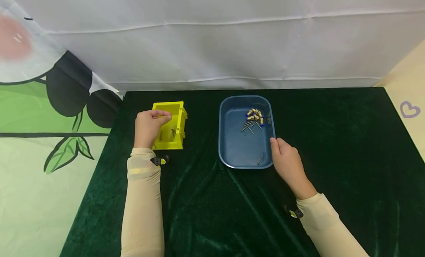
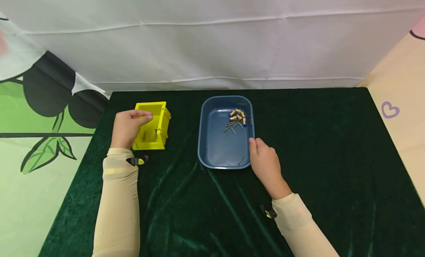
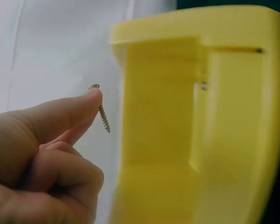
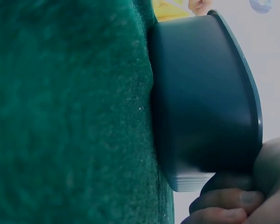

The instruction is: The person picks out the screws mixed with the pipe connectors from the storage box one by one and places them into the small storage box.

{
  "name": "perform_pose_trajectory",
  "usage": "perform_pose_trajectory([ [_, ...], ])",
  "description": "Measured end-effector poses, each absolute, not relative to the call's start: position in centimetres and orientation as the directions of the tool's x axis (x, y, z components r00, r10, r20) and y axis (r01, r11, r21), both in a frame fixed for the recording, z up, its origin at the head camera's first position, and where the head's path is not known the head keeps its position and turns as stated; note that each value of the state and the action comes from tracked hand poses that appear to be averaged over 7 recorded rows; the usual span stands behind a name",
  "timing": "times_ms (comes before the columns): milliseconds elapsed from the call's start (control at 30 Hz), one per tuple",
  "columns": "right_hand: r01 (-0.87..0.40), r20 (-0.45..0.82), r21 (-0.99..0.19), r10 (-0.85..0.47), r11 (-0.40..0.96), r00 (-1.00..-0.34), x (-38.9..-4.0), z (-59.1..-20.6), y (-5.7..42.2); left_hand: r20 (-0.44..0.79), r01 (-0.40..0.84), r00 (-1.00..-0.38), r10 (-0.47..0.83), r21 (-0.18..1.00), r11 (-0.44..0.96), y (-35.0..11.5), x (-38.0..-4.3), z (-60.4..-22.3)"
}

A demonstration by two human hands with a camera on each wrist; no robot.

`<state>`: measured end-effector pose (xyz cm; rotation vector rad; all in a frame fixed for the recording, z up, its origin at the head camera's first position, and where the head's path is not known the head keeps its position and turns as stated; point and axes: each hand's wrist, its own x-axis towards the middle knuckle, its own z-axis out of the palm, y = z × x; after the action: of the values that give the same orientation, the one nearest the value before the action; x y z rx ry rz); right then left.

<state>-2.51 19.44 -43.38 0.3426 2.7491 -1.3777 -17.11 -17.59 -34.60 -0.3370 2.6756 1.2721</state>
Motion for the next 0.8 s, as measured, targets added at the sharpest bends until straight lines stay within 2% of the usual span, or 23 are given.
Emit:
perform_pose_trajectory([
  [367,0.212,-0.135,-0.781,0.173,0.588,-0.976,-2.5,-43.6,19.5,-0.25,-0.261,-0.963,-0.099,0.777,0.573,-17.0,-16.7,-35.6],
  [633,0.207,-0.129,-0.78,0.173,0.59,-0.977,-2.5,-43.5,19.6,-0.118,-0.04,-0.985,0.124,0.863,0.503,-11.2,-15.9,-35.5],
  [800,0.212,-0.128,-0.789,0.183,0.576,-0.975,-2.4,-43.7,19.3,-0.102,-0.007,-0.974,0.204,0.907,0.421,-7.0,-15.4,-35.9],
])
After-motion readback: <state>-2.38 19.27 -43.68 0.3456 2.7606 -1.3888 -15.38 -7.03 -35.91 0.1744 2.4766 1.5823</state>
